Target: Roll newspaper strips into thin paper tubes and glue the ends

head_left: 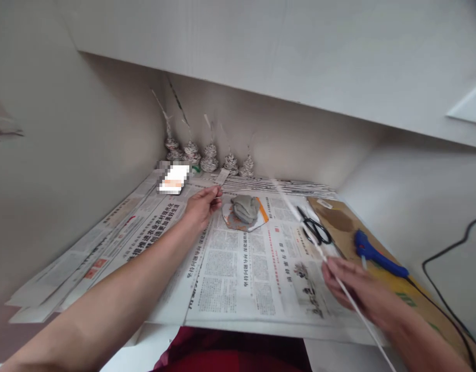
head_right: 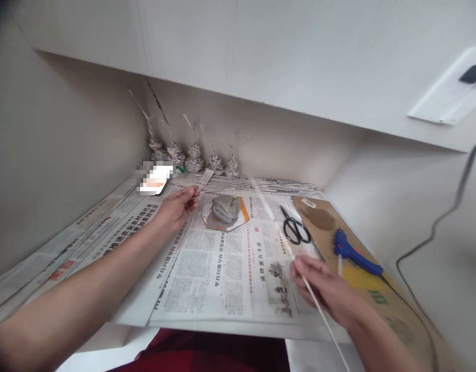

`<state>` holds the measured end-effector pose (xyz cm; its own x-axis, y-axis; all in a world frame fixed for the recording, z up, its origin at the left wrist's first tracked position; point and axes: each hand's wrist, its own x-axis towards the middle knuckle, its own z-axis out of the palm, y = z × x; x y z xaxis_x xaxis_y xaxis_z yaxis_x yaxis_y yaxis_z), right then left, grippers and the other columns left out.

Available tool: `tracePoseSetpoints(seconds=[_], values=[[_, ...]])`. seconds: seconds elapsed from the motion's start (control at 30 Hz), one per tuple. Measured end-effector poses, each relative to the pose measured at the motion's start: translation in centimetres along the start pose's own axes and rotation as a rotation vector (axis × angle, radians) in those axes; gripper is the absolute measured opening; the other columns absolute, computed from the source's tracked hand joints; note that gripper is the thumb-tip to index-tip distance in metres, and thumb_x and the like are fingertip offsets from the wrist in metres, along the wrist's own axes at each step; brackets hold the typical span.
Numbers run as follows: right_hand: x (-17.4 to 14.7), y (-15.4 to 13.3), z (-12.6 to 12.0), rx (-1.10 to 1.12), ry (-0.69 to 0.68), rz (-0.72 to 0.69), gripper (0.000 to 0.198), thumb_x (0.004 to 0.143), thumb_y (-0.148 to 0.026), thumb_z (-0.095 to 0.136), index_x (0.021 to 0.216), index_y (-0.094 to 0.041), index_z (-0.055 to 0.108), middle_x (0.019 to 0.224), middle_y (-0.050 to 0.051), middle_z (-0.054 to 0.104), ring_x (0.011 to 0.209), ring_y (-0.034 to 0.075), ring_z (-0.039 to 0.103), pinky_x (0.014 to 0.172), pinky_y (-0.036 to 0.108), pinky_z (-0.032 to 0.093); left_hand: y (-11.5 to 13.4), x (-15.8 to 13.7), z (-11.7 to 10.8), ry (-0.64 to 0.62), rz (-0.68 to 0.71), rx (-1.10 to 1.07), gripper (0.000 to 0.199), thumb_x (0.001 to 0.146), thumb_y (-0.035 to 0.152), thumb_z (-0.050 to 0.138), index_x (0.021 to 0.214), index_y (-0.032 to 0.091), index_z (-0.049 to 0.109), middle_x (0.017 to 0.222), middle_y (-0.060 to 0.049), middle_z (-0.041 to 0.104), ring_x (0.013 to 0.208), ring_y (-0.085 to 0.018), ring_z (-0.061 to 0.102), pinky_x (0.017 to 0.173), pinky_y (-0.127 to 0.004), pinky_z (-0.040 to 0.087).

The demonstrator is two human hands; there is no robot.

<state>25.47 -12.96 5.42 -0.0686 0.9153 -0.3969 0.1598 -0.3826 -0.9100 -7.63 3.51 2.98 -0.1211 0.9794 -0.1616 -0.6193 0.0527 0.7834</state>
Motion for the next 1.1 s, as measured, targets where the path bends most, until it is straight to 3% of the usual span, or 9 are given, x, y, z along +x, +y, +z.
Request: tracePoseSetpoints(seconds=[0.1, 0.27, 0.43, 0.6, 0.7, 0.8, 0.93, 1.03, 1.1], values=[[2.8, -1.1, -2.0, 0.301, 0.118, -0.058, 0.026, 0.083, -0.045, 0.060, 0.077, -0.020, 0.055, 0.057, -0.006, 0.033, 0.042, 0.005, 0.020, 0.037, 0.019, 0.017, -0.3, -0.1, -0.1, 0.002, 0.075, 0.116, 0.015, 0.071, 0.021, 0.073, 0.078, 0.011, 0.066, 0.061, 0.001, 0.061, 0.048, -0.006, 0.053, 0.046, -0.015, 0.045], [7.6, -3.5, -3.4, 0.424, 0.319, -0.121, 0.015, 0.086, -0.028, 0.058, 0.077, -0.016, 0.057, 0.059, -0.003, 0.044, 0.042, 0.006, 0.034, 0.035, 0.016, 0.029, -0.9, -0.1, -0.3, -0.046, 0.198, 0.310, 0.032, 0.069, 0.042, 0.072, 0.062, 0.015, 0.057, 0.051, 0.003, 0.052, 0.045, -0.008, 0.048, 0.044, -0.019, 0.041], [12.4, -5.4, -1.7, 0.336, 0.379, -0.103, 0.022, 0.092, -0.019, 0.045, 0.073, -0.016, 0.056, 0.053, -0.002, 0.047, 0.039, 0.006, 0.042, 0.036, 0.015, 0.034, -1.9, -0.1, -0.6, -0.141, 0.307, 0.607, 0.040, 0.079, 0.051, 0.057, 0.061, 0.016, 0.056, 0.049, 0.002, 0.052, 0.046, -0.011, 0.048, 0.048, -0.022, 0.040], [17.9, -10.0, 0.2, 0.176, 0.287, -0.114, 0.023, 0.094, -0.027, 0.045, 0.082, -0.014, 0.060, 0.057, 0.002, 0.057, 0.045, 0.011, 0.053, 0.040, 0.021, 0.042, -2.5, 0.9, -1.4, -0.214, 0.492, 0.911, 0.035, 0.085, 0.046, 0.050, 0.072, 0.017, 0.064, 0.065, -0.002, 0.064, 0.064, -0.016, 0.061, 0.062, -0.024, 0.044], [20.2, -12.0, 1.2, 0.060, 0.298, -0.177, 0.017, 0.090, -0.030, 0.053, 0.088, -0.015, 0.061, 0.057, 0.000, 0.058, 0.041, 0.011, 0.052, 0.036, 0.020, 0.038, -2.3, 1.5, -1.9, -0.204, 0.558, 1.010, 0.026, 0.083, 0.039, 0.052, 0.081, 0.018, 0.067, 0.069, -0.001, 0.067, 0.066, -0.016, 0.062, 0.064, -0.025, 0.044], [21.1, -11.2, 2.7, -0.024, 0.290, -0.237, 0.014, 0.088, -0.027, 0.056, 0.087, -0.015, 0.064, 0.059, -0.001, 0.058, 0.041, 0.009, 0.051, 0.036, 0.018, 0.037, -1.8, 1.7, -2.1, -0.170, 0.584, 1.126, 0.023, 0.081, 0.039, 0.055, 0.080, 0.019, 0.068, 0.069, -0.001, 0.067, 0.064, -0.016, 0.060, 0.062, -0.025, 0.041], [21.0, -7.3, 4.3, -0.090, 0.275, -0.281, 0.014, 0.082, -0.026, 0.060, 0.080, -0.013, 0.067, 0.061, 0.000, 0.057, 0.045, 0.008, 0.052, 0.037, 0.017, 0.035, -0.9, 1.7, -2.3, -0.107, 0.562, 1.400, 0.036, 0.083, 0.050, 0.051, 0.071, 0.019, 0.066, 0.070, -0.004, 0.067, 0.068, -0.019, 0.060, 0.060, -0.027, 0.039], [21.0, -4.9, 4.8, -0.102, 0.302, -0.324, 0.022, 0.080, -0.034, 0.060, 0.078, -0.013, 0.066, 0.062, 0.001, 0.057, 0.047, 0.008, 0.052, 0.037, 0.018, 0.033, -0.3, 2.2, -2.9, -0.032, 0.638, 1.590, 0.034, 0.083, 0.048, 0.051, 0.073, 0.019, 0.067, 0.082, -0.007, 0.068, 0.084, -0.024, 0.060, 0.072, -0.031, 0.042], [21.1, -4.0, 4.9, -0.111, 0.337, -0.362, 0.028, 0.080, -0.040, 0.058, 0.078, -0.014, 0.066, 0.064, 0.002, 0.059, 0.047, 0.008, 0.051, 0.039, 0.018, 0.034, 0.0, 2.8, -3.5, 0.014, 0.645, 1.676, 0.025, 0.080, 0.042, 0.058, 0.085, 0.019, 0.069, 0.095, -0.009, 0.068, 0.095, -0.026, 0.058, 0.083, -0.034, 0.041]])
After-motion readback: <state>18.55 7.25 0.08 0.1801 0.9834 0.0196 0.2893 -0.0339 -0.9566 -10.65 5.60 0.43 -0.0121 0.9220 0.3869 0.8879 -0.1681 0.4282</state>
